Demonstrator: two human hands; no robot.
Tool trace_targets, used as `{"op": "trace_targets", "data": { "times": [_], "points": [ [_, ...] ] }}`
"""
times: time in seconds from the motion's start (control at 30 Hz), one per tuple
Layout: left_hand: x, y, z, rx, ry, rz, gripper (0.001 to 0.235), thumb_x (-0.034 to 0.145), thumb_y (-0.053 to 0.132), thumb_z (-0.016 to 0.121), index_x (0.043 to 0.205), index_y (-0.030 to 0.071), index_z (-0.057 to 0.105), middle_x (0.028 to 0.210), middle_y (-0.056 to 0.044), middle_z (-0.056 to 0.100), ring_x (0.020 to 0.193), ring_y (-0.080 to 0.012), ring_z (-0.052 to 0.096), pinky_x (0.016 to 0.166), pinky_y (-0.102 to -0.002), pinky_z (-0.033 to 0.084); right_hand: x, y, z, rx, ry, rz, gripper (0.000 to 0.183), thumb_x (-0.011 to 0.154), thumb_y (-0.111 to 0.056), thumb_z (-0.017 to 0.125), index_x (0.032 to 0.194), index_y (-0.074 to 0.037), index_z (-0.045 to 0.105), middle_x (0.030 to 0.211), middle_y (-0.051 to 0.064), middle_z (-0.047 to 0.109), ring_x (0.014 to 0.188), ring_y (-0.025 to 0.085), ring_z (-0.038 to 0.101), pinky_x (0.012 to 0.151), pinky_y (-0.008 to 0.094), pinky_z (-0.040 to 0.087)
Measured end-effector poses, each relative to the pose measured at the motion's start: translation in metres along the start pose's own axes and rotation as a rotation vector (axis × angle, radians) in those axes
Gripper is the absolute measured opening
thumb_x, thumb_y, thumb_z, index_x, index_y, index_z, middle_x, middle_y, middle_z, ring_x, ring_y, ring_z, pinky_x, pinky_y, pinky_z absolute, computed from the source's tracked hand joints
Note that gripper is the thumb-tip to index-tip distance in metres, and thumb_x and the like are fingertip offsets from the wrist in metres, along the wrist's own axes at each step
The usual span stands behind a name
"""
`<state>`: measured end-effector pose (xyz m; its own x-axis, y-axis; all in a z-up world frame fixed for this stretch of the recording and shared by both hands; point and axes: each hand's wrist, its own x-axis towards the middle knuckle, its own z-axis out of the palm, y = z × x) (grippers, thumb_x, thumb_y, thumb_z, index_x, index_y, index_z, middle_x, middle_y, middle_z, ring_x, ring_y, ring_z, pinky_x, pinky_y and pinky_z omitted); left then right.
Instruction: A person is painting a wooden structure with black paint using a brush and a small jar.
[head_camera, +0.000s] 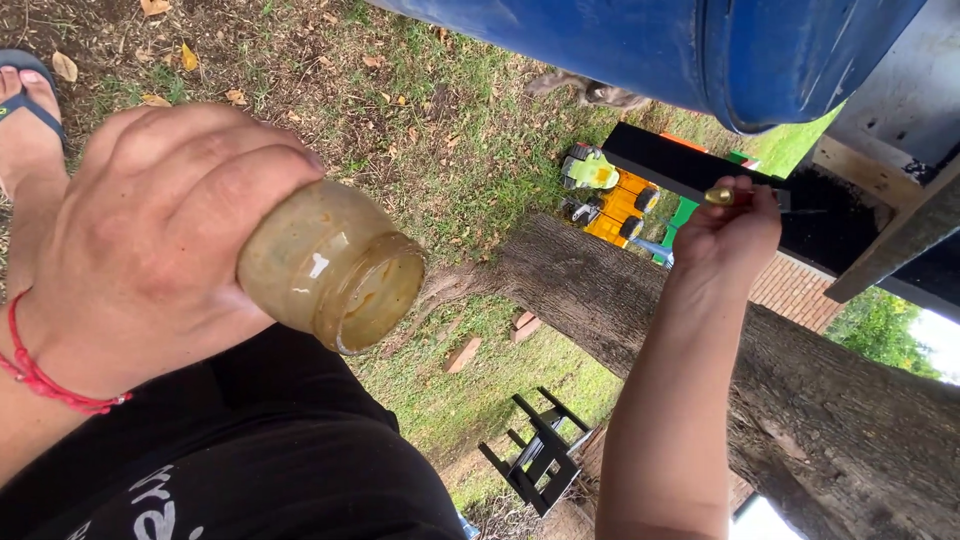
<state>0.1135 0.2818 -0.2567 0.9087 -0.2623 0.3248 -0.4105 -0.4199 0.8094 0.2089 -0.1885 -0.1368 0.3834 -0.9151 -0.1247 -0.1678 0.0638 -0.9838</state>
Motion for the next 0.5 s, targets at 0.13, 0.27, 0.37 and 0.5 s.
{"op": "trace_targets", "data": {
  "times": [0.13,0.27,0.37,0.5],
  "points": [
    [-0.001,0.000,-0.006,0.041,-0.013,-0.002,0.032,0.101,0.028,0.075,0.120,0.004,0.066,0.118,-0.011,0.073,0.116,-0.0335,0.069,0.101,-0.044,0.049,-0.052,0.006,0.003,-0.036,0.082,0.085,0.014,0.105,-0.004,0.047,0.096,-0.001,0.057,0.075,0.011,0.063,0.057,0.016,0.060,0.043,0.019,0.046],
    [-0.001,0.001,-0.010,0.071,-0.043,-0.039,0.033,0.096,0.024,0.075,0.123,0.007,0.066,0.122,-0.009,0.074,0.119,-0.0318,0.068,0.104,-0.042,0.047,-0.097,0.008,0.006,0.002,0.126,0.186,0.008,0.103,0.001,0.051,0.104,0.001,0.059,0.075,0.012,0.064,0.060,0.018,0.062,0.056,0.024,0.057],
    [-0.002,0.000,-0.010,0.079,-0.024,-0.036,0.034,0.095,0.024,0.077,0.121,0.005,0.067,0.119,-0.011,0.074,0.117,-0.0330,0.069,0.102,-0.043,0.049,-0.063,0.000,-0.007,-0.058,0.020,0.122,0.013,0.103,-0.006,0.051,0.098,-0.005,0.062,0.071,0.004,0.058,0.058,0.012,0.050,0.055,0.022,0.042],
    [-0.001,0.001,-0.007,0.044,-0.050,-0.020,0.041,0.094,0.031,0.079,0.122,0.005,0.064,0.118,-0.011,0.073,0.118,-0.0337,0.067,0.102,-0.045,0.048,-0.018,-0.012,-0.026,-0.017,-0.003,0.139,0.025,0.106,-0.025,0.048,0.092,-0.017,0.066,0.060,-0.009,0.053,0.047,0.003,0.040,0.044,0.019,0.020]
  ]
}}
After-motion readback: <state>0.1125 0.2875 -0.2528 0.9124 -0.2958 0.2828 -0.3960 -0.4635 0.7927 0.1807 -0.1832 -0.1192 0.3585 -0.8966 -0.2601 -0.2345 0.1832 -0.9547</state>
